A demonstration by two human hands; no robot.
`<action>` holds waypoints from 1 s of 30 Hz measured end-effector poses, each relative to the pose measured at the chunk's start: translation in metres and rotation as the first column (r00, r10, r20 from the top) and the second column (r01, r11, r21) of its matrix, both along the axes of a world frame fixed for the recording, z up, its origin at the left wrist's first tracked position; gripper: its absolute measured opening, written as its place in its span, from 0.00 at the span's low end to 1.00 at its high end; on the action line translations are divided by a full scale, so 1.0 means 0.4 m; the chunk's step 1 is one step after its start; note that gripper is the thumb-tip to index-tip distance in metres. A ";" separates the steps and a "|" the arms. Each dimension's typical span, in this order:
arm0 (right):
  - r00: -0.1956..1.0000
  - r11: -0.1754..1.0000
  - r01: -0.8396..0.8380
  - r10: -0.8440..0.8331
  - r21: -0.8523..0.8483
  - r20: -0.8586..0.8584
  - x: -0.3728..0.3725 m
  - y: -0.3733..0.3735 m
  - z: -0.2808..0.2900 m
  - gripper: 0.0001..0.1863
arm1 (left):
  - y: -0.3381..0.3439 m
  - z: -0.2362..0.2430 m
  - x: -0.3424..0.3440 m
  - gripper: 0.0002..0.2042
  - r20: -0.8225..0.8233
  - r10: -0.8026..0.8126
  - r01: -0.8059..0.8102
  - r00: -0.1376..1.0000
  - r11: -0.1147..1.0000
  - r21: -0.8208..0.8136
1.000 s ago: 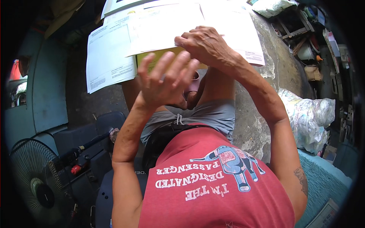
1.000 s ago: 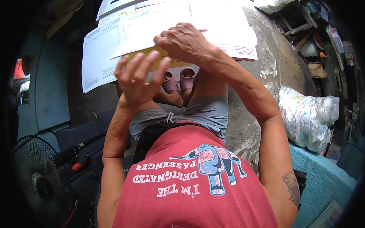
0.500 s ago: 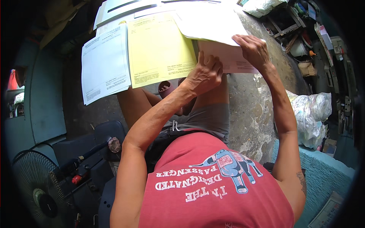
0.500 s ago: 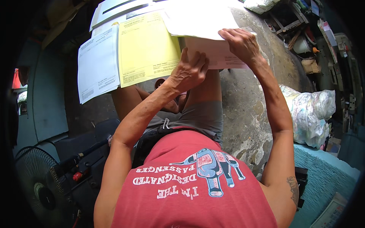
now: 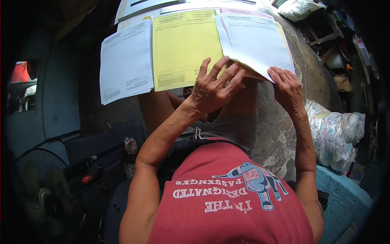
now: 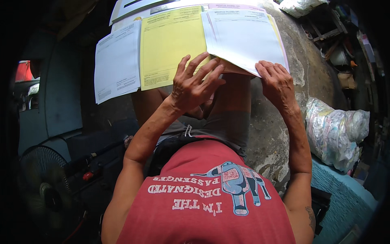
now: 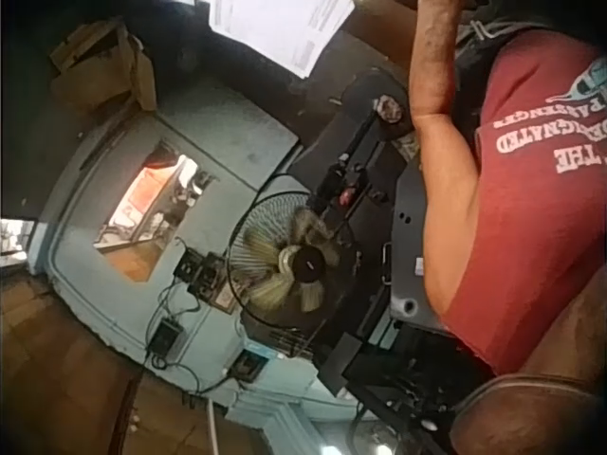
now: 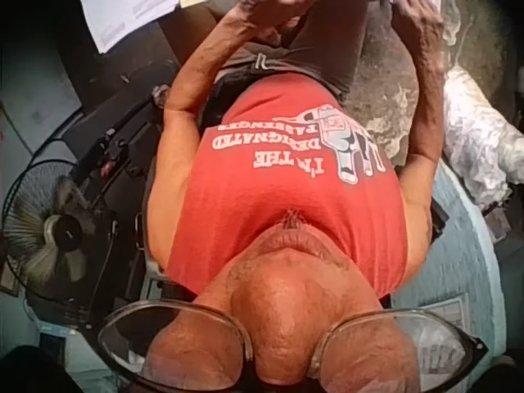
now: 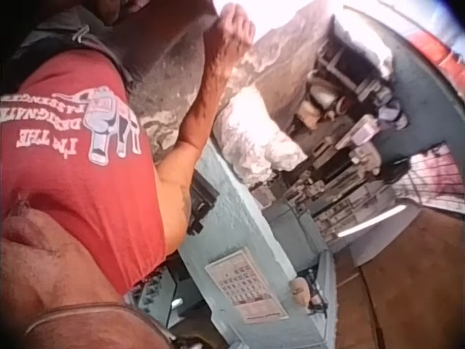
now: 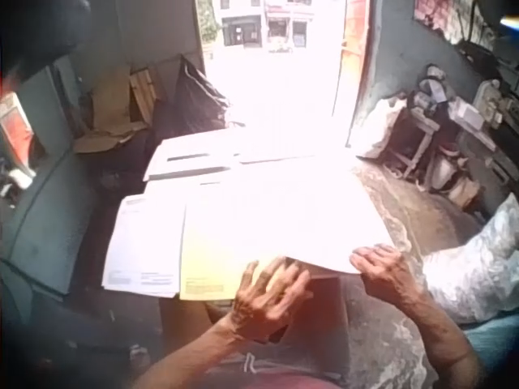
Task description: Sorting and organizing different colored printed forms.
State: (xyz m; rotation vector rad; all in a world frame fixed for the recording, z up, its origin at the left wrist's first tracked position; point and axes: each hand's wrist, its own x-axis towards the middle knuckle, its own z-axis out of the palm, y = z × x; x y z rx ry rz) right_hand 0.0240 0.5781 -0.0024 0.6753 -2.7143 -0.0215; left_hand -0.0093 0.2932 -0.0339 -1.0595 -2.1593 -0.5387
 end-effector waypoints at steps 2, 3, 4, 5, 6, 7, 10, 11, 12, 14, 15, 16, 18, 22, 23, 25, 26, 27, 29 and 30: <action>1.000 0.999 0.019 -0.019 -0.045 -0.009 -0.007 0.007 -0.008 0.15 | -0.125 0.021 0.015 0.19 -0.018 0.058 -0.059 0.998 0.997 -0.056; 0.999 0.997 0.035 -0.035 -0.062 0.003 -0.007 0.008 -0.007 0.15 | -0.199 0.031 0.022 0.21 -0.022 0.124 -0.125 0.992 0.988 -0.091; 0.999 0.996 0.049 -0.048 -0.077 0.016 -0.009 0.007 -0.005 0.16 | -0.280 0.026 0.032 0.22 -0.001 0.230 -0.229 0.973 0.966 -0.118; 0.998 0.995 0.054 -0.052 -0.082 0.021 -0.012 0.011 -0.008 0.16 | -0.362 0.027 0.038 0.25 0.032 0.302 -0.296 0.953 0.947 -0.126; 0.998 0.995 0.062 -0.060 -0.080 0.028 -0.012 0.017 -0.009 0.17 | -0.439 0.030 0.042 0.29 0.077 0.380 -0.364 0.922 0.917 -0.160; 0.997 0.994 0.070 -0.067 -0.088 0.037 -0.011 0.023 -0.016 0.18 | -0.502 0.037 0.053 0.31 0.085 0.484 -0.454 0.871 0.858 -0.239; 0.997 0.991 0.074 -0.070 -0.115 0.044 -0.011 0.018 -0.018 0.19 | -0.650 0.020 0.101 0.26 -0.034 0.709 -0.604 0.704 0.573 -0.554; 0.997 0.991 0.070 -0.066 -0.115 0.038 -0.012 0.019 -0.019 0.19 | -0.684 0.006 0.116 0.26 -0.037 0.714 -0.608 0.699 0.567 -0.556; 0.997 0.991 0.064 -0.060 -0.118 0.038 -0.014 0.018 -0.019 0.19 | -0.702 0.001 0.127 0.23 -0.077 0.661 -0.585 0.746 0.595 -0.551; 0.996 0.987 0.082 -0.076 -0.135 0.049 -0.016 0.016 -0.017 0.20 | -0.737 -0.014 0.139 0.20 -0.118 0.608 -0.562 0.785 0.620 -0.547; 0.996 0.988 0.083 -0.077 -0.131 0.051 -0.015 0.016 -0.016 0.20 | -0.732 -0.006 0.137 0.18 -0.074 0.609 -0.564 0.790 0.674 -0.476; 0.994 0.985 0.095 -0.087 -0.141 0.065 -0.014 0.017 -0.015 0.20 | -0.726 0.002 0.135 0.18 -0.031 0.605 -0.565 0.795 0.722 -0.400; 0.992 0.983 0.106 -0.096 -0.148 0.077 -0.014 0.021 -0.014 0.20 | -0.721 0.011 0.123 0.14 -0.017 0.610 -0.586 0.793 0.754 -0.298; 0.985 0.971 0.148 -0.128 -0.186 0.113 -0.019 0.036 -0.023 0.20 | -0.726 0.036 0.081 0.10 0.128 0.582 -0.570 0.803 0.813 -0.122; 0.985 0.969 0.151 -0.130 -0.195 0.116 -0.020 0.038 -0.023 0.20 | -0.732 0.040 0.070 0.10 0.198 0.541 -0.520 0.817 0.841 -0.152; 0.984 0.965 0.154 -0.130 -0.212 0.125 -0.019 0.040 -0.022 0.20 | -0.749 0.055 0.059 0.10 0.265 0.497 -0.465 0.826 0.867 -0.179; 0.983 0.961 0.156 -0.127 -0.227 0.136 -0.019 0.040 -0.021 0.20 | -0.760 0.067 0.054 0.09 0.399 0.444 -0.417 0.802 0.895 -0.159; 0.982 0.961 0.158 -0.130 -0.228 0.135 -0.018 0.040 -0.022 0.20 | -0.769 0.077 0.051 0.08 0.525 0.381 -0.369 0.761 0.920 -0.133; 0.986 0.959 0.142 -0.115 -0.247 0.121 -0.018 0.040 -0.022 0.20 | -0.783 0.097 0.045 0.08 0.661 0.385 -0.436 0.644 0.895 -0.096; 0.987 0.958 0.138 -0.112 -0.250 0.117 -0.020 0.040 -0.022 0.20 | -0.796 0.109 0.046 0.08 0.777 0.369 -0.510 0.510 0.857 -0.073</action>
